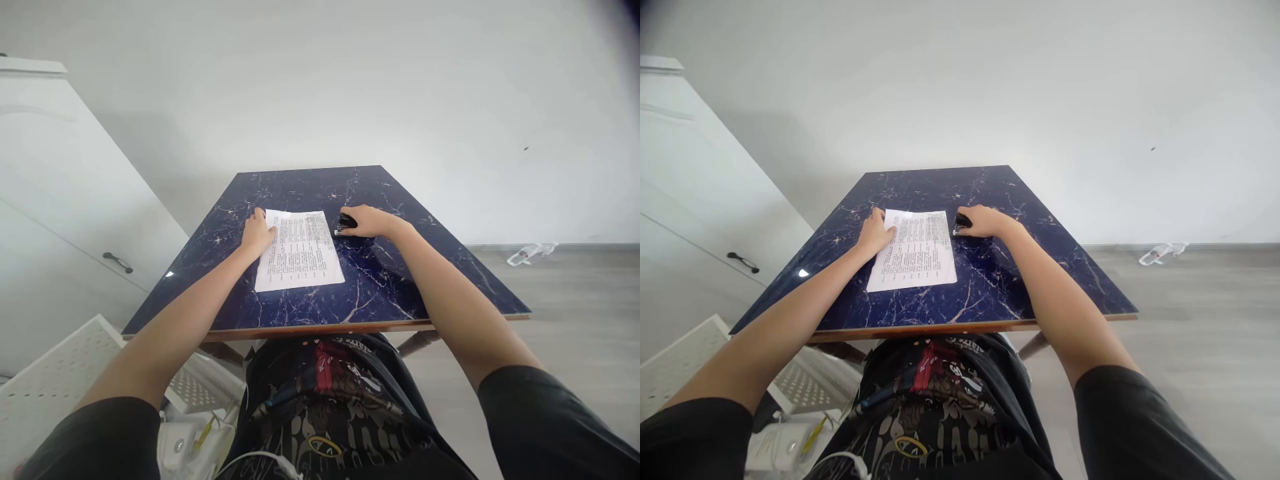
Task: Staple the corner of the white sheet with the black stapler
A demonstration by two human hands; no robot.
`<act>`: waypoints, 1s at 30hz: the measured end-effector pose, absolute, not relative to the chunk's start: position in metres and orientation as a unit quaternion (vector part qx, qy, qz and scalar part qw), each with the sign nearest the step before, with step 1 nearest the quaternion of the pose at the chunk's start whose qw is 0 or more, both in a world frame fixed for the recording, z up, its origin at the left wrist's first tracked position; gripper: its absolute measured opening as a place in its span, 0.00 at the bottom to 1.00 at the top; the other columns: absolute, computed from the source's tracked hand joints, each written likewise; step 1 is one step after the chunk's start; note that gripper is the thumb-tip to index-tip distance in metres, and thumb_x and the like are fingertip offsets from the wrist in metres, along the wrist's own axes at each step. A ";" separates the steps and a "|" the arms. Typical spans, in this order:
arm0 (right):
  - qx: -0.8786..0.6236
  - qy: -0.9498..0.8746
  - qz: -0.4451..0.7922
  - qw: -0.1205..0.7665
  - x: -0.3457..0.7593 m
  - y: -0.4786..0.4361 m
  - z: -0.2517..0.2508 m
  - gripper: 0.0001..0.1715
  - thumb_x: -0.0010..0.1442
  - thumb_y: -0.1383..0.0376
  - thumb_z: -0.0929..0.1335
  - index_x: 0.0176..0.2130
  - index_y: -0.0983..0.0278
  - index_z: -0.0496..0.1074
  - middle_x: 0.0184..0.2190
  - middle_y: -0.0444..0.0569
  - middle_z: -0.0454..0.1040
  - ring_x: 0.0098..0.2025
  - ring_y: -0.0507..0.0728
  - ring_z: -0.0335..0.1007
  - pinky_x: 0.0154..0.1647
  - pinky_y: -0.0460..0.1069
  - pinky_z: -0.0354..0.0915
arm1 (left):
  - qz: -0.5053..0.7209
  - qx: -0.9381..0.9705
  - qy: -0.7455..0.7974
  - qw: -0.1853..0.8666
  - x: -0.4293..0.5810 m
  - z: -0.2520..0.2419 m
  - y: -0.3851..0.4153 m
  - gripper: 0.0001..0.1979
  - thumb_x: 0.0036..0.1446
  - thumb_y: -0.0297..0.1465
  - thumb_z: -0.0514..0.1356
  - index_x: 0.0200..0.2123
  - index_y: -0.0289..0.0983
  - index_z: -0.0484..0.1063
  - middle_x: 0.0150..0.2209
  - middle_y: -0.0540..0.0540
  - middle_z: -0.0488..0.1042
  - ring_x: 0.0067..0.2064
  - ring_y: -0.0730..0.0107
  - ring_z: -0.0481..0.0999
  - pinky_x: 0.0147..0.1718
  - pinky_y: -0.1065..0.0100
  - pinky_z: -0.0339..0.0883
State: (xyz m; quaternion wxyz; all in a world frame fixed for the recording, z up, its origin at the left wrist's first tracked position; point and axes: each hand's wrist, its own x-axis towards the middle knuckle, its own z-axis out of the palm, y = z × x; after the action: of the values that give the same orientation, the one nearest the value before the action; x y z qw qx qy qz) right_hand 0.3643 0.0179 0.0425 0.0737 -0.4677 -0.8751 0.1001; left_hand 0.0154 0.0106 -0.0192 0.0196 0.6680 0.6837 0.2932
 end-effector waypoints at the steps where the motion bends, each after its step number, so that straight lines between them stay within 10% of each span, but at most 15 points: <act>1: -0.489 -0.866 0.073 0.075 0.365 0.018 0.044 0.22 0.63 0.49 0.73 0.47 0.62 0.72 0.41 0.56 0.78 0.37 0.62 0.73 0.36 0.54 0.64 | 0.293 0.665 0.686 0.021 0.015 -0.020 0.011 0.21 0.59 0.29 0.66 0.53 0.38 0.63 0.52 0.33 0.73 0.59 0.39 0.73 0.60 0.44 0.66; 9: -0.546 -0.777 0.243 0.196 0.284 -0.015 0.038 0.20 0.67 0.56 0.69 0.53 0.65 0.72 0.40 0.60 0.78 0.34 0.62 0.76 0.35 0.59 0.74 | 0.281 0.639 0.714 0.059 0.013 -0.020 0.015 0.24 0.58 0.33 0.68 0.54 0.37 0.62 0.52 0.32 0.72 0.60 0.39 0.72 0.60 0.44 0.66; 20: -0.417 -0.847 0.264 0.197 0.230 0.008 0.019 0.36 0.78 0.48 0.49 0.60 0.60 0.74 0.65 0.55 0.74 0.66 0.65 0.71 0.67 0.59 0.65 | 0.356 0.595 0.716 0.083 0.004 -0.017 0.023 0.05 0.65 0.28 0.55 0.44 0.40 0.63 0.45 0.38 0.74 0.55 0.49 0.75 0.57 0.50 0.68; 24: -0.372 -0.898 0.202 0.122 0.262 0.016 -0.005 0.30 0.77 0.57 0.56 0.70 0.61 0.67 0.74 0.56 0.62 0.76 0.67 0.55 0.75 0.64 0.53 | 0.364 0.592 0.713 0.092 0.005 -0.016 0.022 0.04 0.64 0.28 0.56 0.43 0.41 0.64 0.42 0.39 0.75 0.52 0.50 0.76 0.56 0.50 0.69; 30: -0.333 -0.930 0.111 0.106 0.324 0.003 -0.029 0.47 0.64 0.64 0.67 0.77 0.69 0.54 0.78 0.64 0.48 0.79 0.74 0.44 0.77 0.71 0.46 | 0.377 0.586 0.708 0.108 0.007 -0.014 0.017 0.04 0.62 0.28 0.58 0.40 0.41 0.66 0.40 0.39 0.75 0.50 0.49 0.77 0.54 0.49 0.71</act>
State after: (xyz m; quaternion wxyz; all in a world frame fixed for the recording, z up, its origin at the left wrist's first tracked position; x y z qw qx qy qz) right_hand 0.3241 0.0027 -0.0292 0.1060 -0.3326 -0.9305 0.1111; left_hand 0.0074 0.0172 -0.0142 0.1083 0.5864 0.7085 0.3774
